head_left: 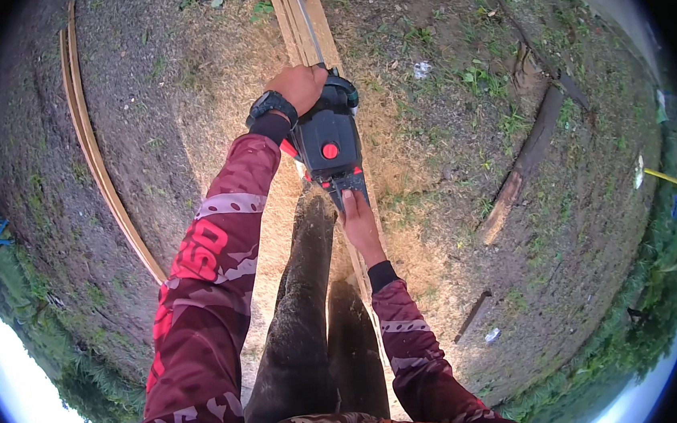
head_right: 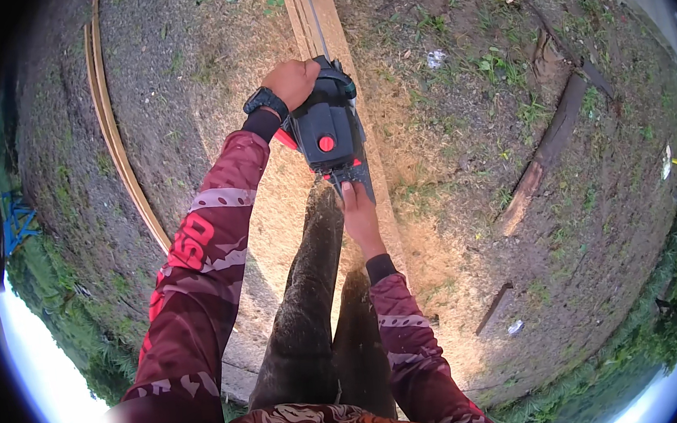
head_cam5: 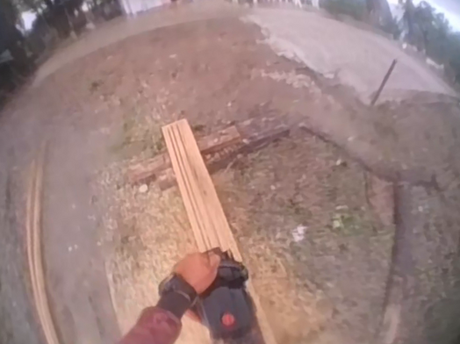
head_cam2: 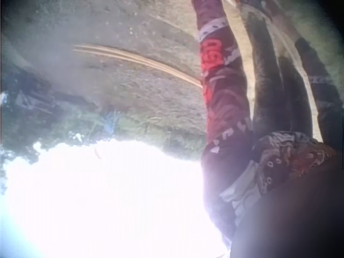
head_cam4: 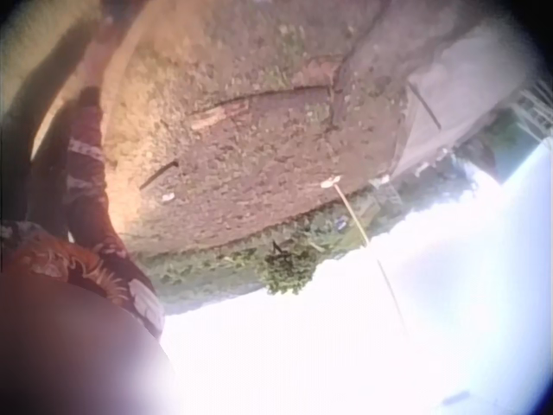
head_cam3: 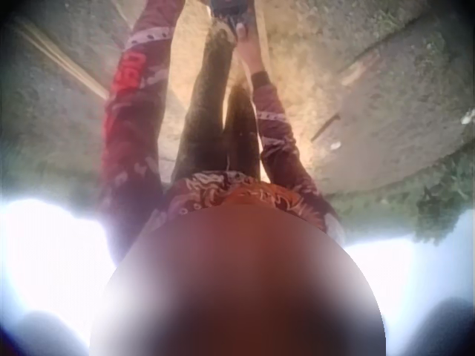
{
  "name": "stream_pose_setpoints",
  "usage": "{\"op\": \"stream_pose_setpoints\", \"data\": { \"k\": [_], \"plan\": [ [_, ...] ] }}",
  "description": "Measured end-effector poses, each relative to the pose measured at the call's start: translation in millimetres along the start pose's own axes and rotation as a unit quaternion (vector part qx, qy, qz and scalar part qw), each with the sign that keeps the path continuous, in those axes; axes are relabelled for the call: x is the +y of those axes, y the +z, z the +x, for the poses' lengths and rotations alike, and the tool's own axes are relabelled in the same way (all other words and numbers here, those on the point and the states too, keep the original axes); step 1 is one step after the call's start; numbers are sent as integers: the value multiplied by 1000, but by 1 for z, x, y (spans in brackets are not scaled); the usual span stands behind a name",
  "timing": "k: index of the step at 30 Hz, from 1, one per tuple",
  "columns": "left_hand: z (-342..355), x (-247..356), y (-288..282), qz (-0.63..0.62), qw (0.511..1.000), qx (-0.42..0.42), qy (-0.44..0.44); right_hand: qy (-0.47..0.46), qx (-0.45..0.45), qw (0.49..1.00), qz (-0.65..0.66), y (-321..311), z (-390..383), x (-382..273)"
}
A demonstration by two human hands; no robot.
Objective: The person uses a chainsaw to cut through a long wooden plank resting on the ground.
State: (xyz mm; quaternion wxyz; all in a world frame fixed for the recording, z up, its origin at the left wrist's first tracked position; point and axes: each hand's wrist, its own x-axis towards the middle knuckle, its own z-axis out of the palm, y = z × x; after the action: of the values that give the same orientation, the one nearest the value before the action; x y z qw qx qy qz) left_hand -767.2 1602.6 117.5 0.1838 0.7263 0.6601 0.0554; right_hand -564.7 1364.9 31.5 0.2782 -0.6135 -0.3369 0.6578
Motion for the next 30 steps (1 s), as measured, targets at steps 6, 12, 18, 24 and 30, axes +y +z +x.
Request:
{"op": "stream_pose_setpoints", "data": {
  "k": [6, 12, 18, 24, 30],
  "plan": [
    [-38, 16, 22, -23, 998, -11, -57, -14, 4, 999, -48, -14, -34, 32],
    [-99, 52, 45, -3, 997, -32, -70, -14, 9, 999, -27, -33, -85, 77],
    [-149, 73, 68, 77, 995, -57, 5, -77, 57, 992, -86, -45, -121, 120],
    [-204, 98, 109, 24, 998, -54, -17, 70, -7, 997, -42, -78, -174, 167],
    [-259, 128, 141, -41, 996, -34, -65, 47, -8, 998, -46, -107, -224, 219]
  ]
}}
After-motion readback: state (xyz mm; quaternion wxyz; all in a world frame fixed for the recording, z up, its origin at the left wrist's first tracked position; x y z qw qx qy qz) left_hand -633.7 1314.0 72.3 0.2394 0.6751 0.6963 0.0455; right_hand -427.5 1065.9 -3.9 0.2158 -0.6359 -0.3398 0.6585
